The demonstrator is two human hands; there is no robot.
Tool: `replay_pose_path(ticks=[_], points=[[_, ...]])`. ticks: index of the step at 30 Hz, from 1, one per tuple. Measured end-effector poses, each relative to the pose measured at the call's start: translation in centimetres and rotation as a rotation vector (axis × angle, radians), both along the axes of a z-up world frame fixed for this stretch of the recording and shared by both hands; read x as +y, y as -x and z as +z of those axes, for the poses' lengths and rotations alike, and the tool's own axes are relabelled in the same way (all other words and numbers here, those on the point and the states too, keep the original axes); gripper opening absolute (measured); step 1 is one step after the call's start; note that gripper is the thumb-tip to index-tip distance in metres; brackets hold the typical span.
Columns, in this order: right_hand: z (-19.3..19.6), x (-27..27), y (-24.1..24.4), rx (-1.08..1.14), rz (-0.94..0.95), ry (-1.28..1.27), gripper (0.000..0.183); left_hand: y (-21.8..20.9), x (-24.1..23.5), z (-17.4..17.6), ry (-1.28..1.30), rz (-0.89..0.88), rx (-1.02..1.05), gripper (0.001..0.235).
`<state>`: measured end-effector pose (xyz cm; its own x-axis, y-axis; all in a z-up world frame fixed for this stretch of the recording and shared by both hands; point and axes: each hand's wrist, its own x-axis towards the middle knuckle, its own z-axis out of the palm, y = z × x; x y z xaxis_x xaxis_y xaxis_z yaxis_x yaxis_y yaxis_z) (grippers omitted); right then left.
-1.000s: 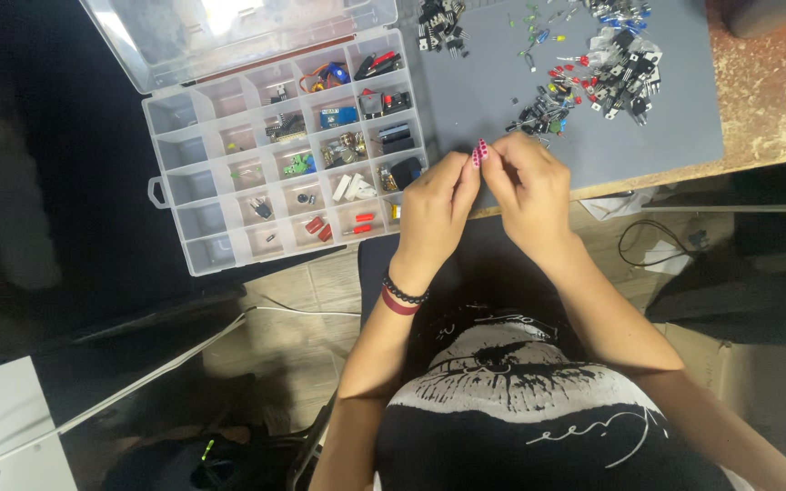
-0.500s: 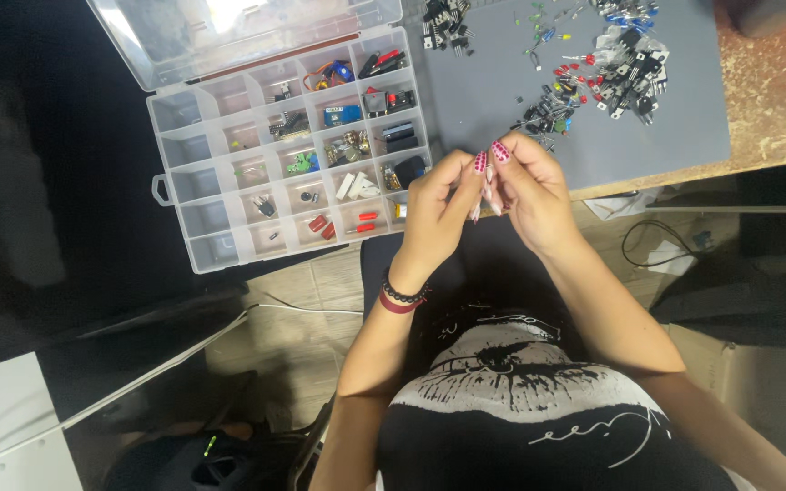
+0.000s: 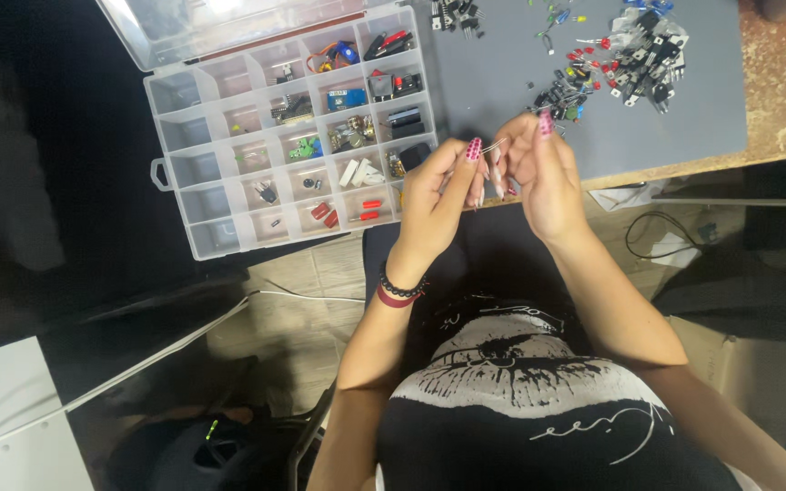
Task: The person sits cross-legged and sorts small electronic components from a pile on a gray mat into a compartmentalized plastic organizer. They pick up items like resistors, capacitors, and diodes, inspect them, and place them into specific compartments.
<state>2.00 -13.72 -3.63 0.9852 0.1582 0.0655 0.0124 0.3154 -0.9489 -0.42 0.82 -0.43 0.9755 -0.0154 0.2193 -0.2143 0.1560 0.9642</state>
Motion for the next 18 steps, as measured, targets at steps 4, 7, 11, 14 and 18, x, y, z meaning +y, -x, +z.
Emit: replay_pose_path(ticks=[4,7,11,14,18], points=[[-0.4,0.1,0.2,-0.064,0.006,0.111,0.040,0.3,1.0,0.7,-0.078,0.022,-0.018,0.026],[0.0,1.0,0.3,-0.154,0.033,0.212,0.023,1.0,1.8,0.3,-0.160,0.055,-0.052,0.019],[-0.1,2.7,1.0,-0.068,0.066,0.148,0.022,2.2,3.4,-0.4,-0.323,0.180,-0.091,0.009],[-0.2,4.5,1.6,0.013,0.126,0.069,0.020,3.4,4.9,-0.6,-0.354,0.262,-0.084,0.008],[0.8,7.2,2.7,0.144,0.250,-0.120,0.020,4.6,7.3,0.5,-0.325,0.305,-0.084,0.015]])
